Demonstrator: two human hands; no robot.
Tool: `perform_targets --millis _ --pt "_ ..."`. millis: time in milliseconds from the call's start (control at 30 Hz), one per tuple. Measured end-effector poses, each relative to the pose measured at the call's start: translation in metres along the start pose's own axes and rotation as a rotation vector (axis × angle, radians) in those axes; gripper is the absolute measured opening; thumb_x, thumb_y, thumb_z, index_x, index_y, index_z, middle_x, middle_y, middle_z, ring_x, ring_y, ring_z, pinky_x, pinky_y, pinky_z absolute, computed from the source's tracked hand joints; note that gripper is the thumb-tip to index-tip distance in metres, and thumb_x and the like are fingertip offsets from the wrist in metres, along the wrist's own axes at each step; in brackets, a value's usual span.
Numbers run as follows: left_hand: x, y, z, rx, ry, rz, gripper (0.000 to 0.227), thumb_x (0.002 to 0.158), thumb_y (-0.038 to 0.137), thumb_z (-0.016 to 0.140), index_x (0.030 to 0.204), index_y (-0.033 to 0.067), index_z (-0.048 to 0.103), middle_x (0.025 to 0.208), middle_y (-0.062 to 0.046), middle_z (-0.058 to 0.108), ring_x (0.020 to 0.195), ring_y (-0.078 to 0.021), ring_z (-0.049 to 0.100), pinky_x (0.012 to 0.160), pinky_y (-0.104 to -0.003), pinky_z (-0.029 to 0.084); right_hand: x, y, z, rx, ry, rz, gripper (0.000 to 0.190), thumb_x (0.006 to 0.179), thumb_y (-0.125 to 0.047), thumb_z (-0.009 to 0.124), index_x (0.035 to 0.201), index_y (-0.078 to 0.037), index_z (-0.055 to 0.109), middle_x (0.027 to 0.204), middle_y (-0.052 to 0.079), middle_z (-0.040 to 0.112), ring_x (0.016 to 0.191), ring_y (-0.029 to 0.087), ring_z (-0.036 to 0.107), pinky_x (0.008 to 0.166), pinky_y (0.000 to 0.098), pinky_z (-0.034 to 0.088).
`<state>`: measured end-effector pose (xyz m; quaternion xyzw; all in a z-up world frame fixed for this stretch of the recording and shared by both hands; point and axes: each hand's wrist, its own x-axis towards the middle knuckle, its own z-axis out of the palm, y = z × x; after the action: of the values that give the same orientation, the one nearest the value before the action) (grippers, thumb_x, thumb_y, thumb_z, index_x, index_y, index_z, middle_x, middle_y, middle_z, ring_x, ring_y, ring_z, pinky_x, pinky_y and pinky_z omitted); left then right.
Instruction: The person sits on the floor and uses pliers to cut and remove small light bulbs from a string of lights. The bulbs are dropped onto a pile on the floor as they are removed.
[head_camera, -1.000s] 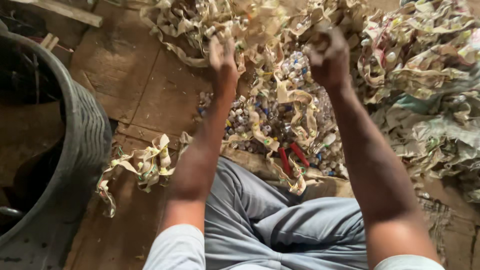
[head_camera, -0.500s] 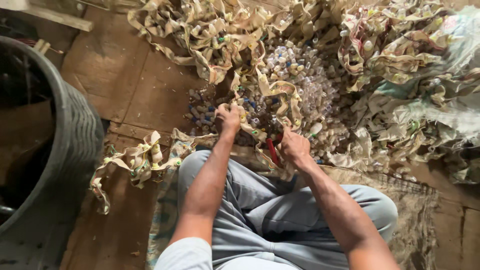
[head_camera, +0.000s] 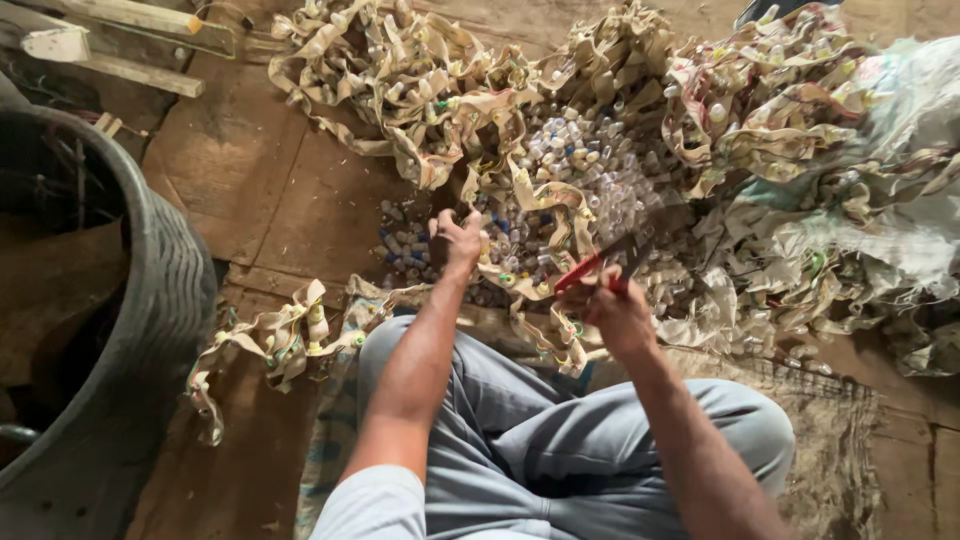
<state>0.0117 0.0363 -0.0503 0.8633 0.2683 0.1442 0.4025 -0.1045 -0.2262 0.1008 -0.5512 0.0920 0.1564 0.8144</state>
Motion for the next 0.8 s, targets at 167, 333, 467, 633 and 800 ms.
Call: perform_targets --millis 167,333,467,633,800 --pt "0.055 0.008 0.031 0.078 0.206 0.343 0.063 0.085 0.047 0.077 0.124 -0.0012 0.063 0.112 -0.026 0.068 0.105 -0.0432 0.063 0.09 -0.053 0.05 -0.021 0.012 0.011 0.055 -0.027 0.12 0.026 0.076 0.012 0.043 0.088 -0.011 0.041 0.094 0.014 0.07 0.088 0.029 0.075 0.071 0.0445 0.063" --pt "0.064 0.001 0.053 0.089 0.089 0.256 0.024 0.08 0.03 0.074 0.087 0.0076 0.074 0.094 -0.018 0.075 0.092 -0.0403 0.07 0.081 -0.05 0.055 0.004 0.025 0.001 -0.011 -0.072 0.143 0.02 0.077 0.004 0.055 0.096 0.001 0.062 0.082 0.012 0.063 0.062 0.02 0.064 0.048 0.029 0.049" --pt "0.068 0.003 0.03 -0.613 -0.13 -0.06 0.016 0.088 0.02 0.072 0.08 0.0061 0.07 0.083 -0.015 0.073 0.075 -0.037 0.072 0.065 -0.047 0.05 0.022 0.037 -0.004 -0.096 0.107 0.237 0.026 0.075 -0.002 0.058 0.099 -0.007 0.066 0.073 0.009 0.065 0.046 0.013 0.049 0.035 0.0252 0.033" --pt "0.037 0.023 -0.082 -1.297 -0.463 -0.308 0.021 0.076 0.005 0.054 0.091 -0.0006 0.067 0.1 -0.021 0.068 0.084 -0.0298 0.069 0.07 -0.038 0.06 0.032 0.03 -0.002 -0.105 0.151 0.106 0.016 0.075 -0.002 0.06 0.087 -0.006 0.05 0.072 0.007 0.062 0.044 0.014 0.049 0.034 0.0288 0.037" --pt "-0.085 0.036 -0.199 -1.014 -0.957 0.118 0.021 0.077 0.0 0.053 0.09 -0.0104 0.065 0.133 -0.022 0.066 0.106 -0.0299 0.069 0.091 -0.041 0.058 0.018 0.011 -0.003 -0.221 0.179 0.073 0.013 0.075 -0.006 0.06 0.087 -0.007 0.057 0.07 0.006 0.058 0.04 0.014 0.045 0.034 0.0289 0.037"
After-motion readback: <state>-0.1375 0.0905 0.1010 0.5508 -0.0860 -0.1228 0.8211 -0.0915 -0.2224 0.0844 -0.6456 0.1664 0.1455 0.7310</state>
